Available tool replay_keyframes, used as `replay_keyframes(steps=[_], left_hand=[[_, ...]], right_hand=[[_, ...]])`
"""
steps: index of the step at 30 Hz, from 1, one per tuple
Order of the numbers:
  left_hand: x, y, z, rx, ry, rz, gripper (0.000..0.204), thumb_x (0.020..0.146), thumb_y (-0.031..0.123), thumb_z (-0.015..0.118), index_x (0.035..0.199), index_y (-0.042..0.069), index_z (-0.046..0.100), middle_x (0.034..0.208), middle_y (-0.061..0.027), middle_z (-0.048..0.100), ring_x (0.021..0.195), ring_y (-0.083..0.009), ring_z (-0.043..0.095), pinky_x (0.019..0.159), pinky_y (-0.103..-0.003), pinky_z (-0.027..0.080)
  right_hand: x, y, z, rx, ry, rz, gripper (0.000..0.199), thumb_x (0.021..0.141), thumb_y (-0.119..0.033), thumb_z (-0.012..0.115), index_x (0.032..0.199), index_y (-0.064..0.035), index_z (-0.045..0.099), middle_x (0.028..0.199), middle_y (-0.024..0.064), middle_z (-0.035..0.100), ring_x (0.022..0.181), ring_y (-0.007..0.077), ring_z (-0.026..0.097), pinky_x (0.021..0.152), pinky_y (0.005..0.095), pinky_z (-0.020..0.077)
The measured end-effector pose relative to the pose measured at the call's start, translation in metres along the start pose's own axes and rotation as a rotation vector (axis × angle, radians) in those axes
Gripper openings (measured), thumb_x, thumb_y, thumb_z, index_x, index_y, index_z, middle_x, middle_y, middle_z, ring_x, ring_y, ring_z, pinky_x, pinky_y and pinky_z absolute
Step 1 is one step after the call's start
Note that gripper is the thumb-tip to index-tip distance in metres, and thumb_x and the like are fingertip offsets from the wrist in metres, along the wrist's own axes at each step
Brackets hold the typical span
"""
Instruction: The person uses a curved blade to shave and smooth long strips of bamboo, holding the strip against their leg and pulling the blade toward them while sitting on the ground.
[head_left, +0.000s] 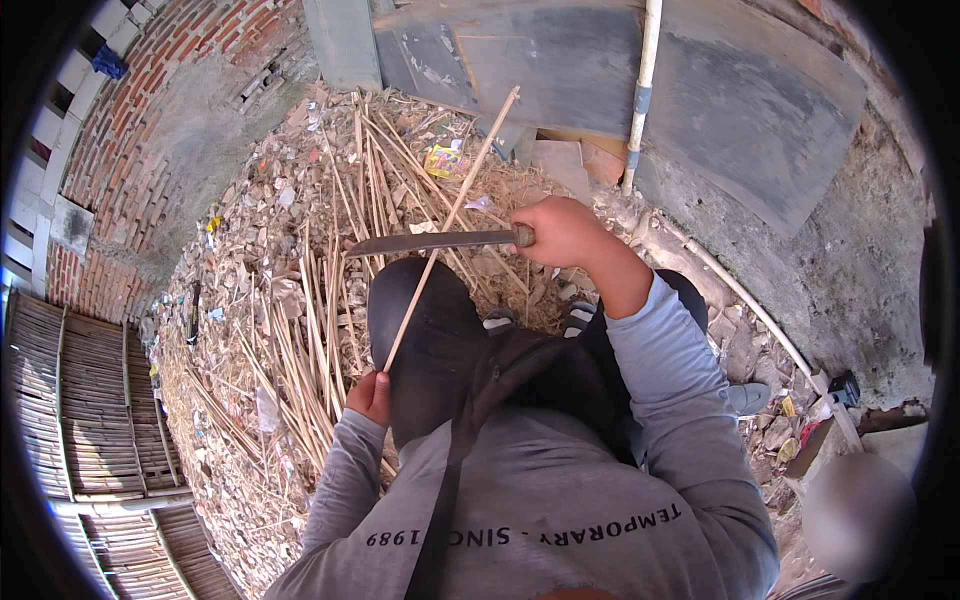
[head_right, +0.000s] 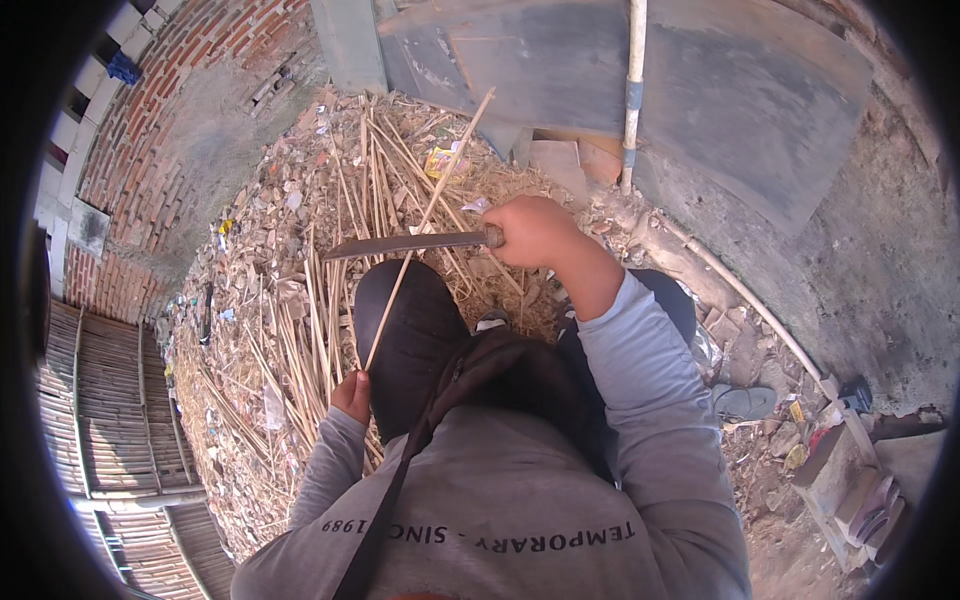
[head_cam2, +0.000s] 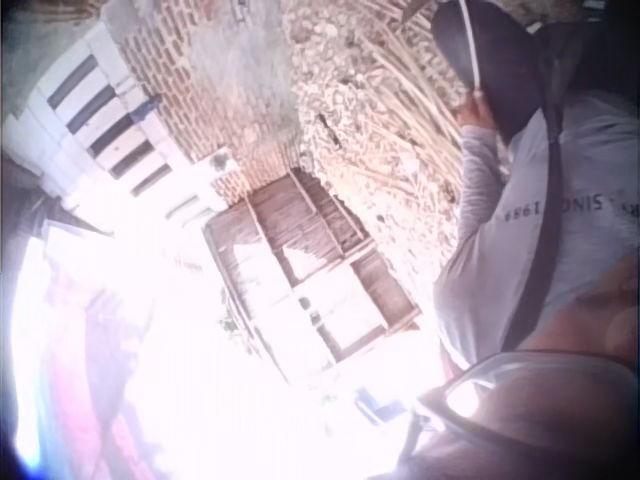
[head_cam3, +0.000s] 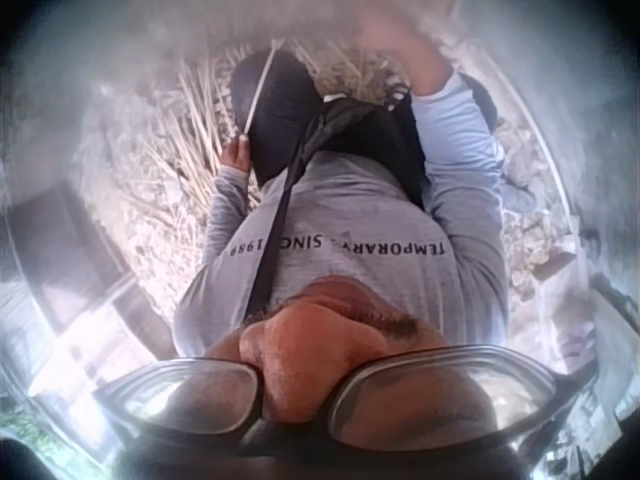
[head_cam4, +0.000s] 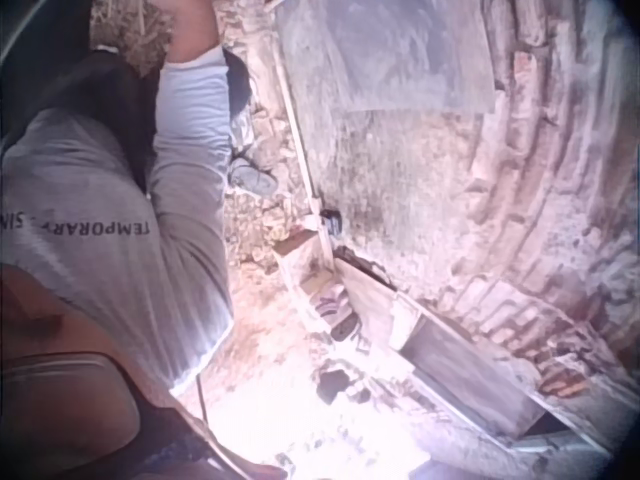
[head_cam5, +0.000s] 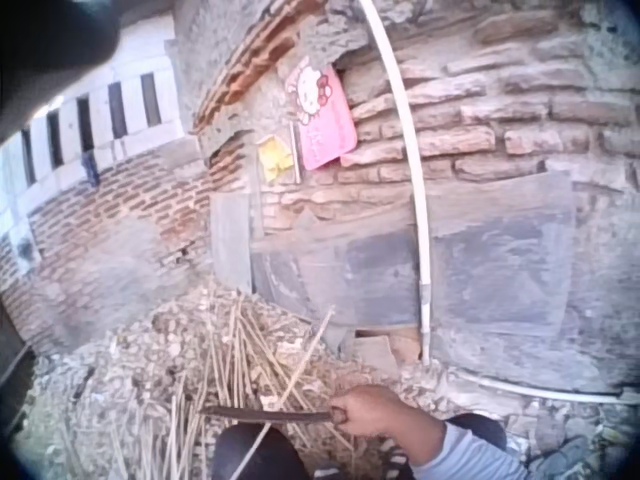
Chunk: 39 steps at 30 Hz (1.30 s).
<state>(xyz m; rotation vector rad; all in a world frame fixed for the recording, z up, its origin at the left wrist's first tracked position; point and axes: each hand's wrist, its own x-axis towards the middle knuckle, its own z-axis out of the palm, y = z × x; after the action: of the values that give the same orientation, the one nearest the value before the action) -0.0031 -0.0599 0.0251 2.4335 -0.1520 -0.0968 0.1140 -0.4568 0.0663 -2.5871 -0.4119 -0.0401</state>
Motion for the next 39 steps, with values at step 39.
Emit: replay_keyframes(steps=[39], left_hand=[[0.021,-0.077,-0.004,0.241,-0.231,-0.063,0.036,0.096,0.036,0.042,0.088,0.002,0.051,0.062,-0.0263,0.057,0.06,-0.0488,0.057,0.054,-0.056,0.044]], right_hand=[[0.082,-0.005,0.015,-0.038,-0.39,0.189,0.026,0.074,-0.029,0.073,0.087,-0.0072,0.065,0.075,0.0152,0.064,0.075,0.0366,0.062,0.066,0.0449,0.0477]])
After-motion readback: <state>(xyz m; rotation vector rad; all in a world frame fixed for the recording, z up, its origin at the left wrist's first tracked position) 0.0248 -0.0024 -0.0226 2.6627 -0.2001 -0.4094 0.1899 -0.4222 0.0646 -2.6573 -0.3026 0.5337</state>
